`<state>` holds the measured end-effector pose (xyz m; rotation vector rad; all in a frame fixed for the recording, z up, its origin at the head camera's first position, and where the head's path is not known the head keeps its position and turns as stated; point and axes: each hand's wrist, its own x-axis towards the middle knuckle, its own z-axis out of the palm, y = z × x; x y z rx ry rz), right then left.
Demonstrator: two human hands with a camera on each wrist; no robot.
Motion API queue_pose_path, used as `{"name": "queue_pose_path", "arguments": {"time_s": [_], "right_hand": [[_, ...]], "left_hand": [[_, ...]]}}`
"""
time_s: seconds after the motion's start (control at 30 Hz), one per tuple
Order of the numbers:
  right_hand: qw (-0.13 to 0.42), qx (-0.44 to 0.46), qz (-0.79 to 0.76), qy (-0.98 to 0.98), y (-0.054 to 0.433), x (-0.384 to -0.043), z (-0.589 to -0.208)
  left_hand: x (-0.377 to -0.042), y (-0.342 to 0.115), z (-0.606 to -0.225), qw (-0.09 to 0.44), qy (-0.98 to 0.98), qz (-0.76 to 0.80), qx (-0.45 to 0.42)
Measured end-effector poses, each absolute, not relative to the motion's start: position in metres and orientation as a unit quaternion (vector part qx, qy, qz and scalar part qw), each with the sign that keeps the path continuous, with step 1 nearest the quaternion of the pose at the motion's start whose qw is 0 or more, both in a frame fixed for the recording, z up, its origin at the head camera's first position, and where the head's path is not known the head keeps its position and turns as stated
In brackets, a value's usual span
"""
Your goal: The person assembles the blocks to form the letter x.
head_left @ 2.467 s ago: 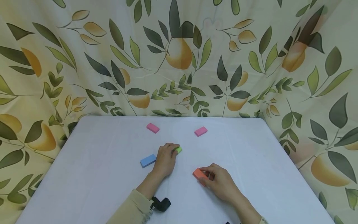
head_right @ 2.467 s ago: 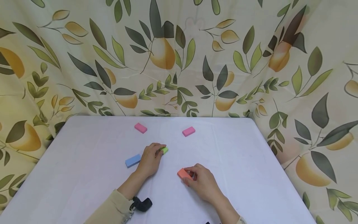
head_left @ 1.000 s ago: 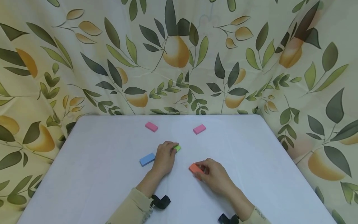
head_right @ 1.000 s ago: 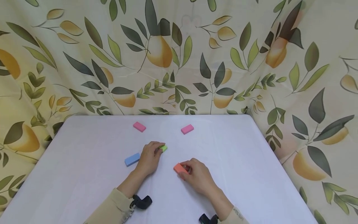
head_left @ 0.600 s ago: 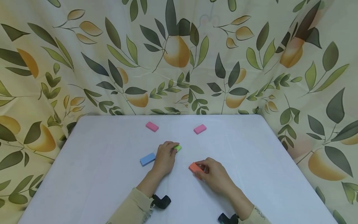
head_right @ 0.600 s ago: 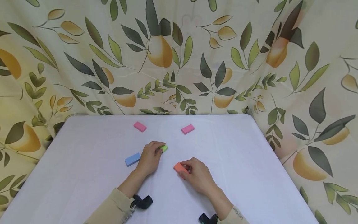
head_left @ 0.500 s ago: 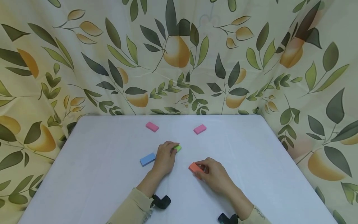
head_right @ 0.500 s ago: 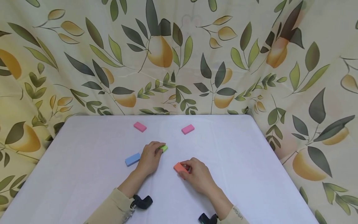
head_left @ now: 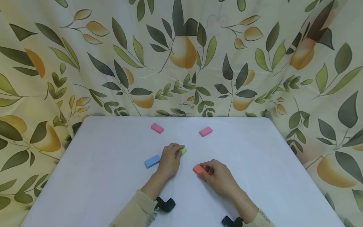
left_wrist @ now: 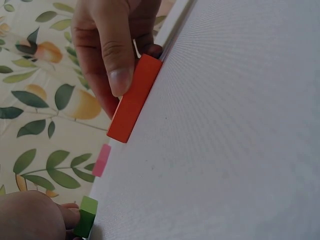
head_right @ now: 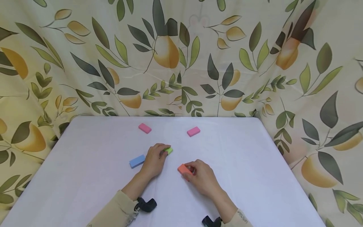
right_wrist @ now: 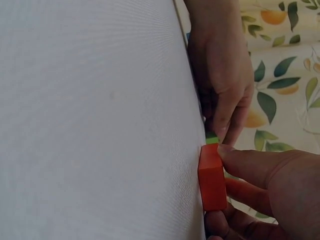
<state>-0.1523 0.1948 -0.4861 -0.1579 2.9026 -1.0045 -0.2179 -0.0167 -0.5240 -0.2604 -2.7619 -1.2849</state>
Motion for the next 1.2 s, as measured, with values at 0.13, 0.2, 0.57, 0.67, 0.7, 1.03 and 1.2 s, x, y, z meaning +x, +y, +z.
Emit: {"name": "queue_pose_path", "arguments": {"time_s": [0.13,0.2,0.57,0.67,0.7,1.03,1.2], "right_hand": [[0.035,-0.047,-0.329,0.943,0.1935,-0.1533,-0.4868],[0.035,-0.046,-0.328,0.943,0.1935,-0.1541,-0.4868],[0.038,-0.049,-0.321,0.945,0.1939,-0.1578,-0.4867],[0.037,-0.055,-0.321,0.945,0.192,-0.1593,-0.4874],[0.037,-0.057,-0.321,0.945,0.1913,-0.1598,-0.4879],[0.035,-0.061,-0.32,0.945,0.1901,-0.1622,-0.4857],[0.036,-0.056,-0.321,0.945,0.1884,-0.1624,-0.4853]], "left_hand": [[-0.2175,-0.018,-0.5242,0.046,-0.903,-0.418,-0.085],[-0.2179,-0.0177,-0.524,0.048,-0.903,-0.417,-0.088],[-0.2196,-0.0155,-0.5231,0.046,-0.906,-0.409,-0.093],[-0.2195,-0.0171,-0.5237,0.05,-0.908,-0.405,-0.09],[-0.2194,-0.0177,-0.5241,0.049,-0.909,-0.404,-0.089],[-0.2208,-0.0181,-0.5224,0.043,-0.907,-0.409,-0.091],[-0.2197,-0.0188,-0.5227,0.043,-0.907,-0.409,-0.092]]}}
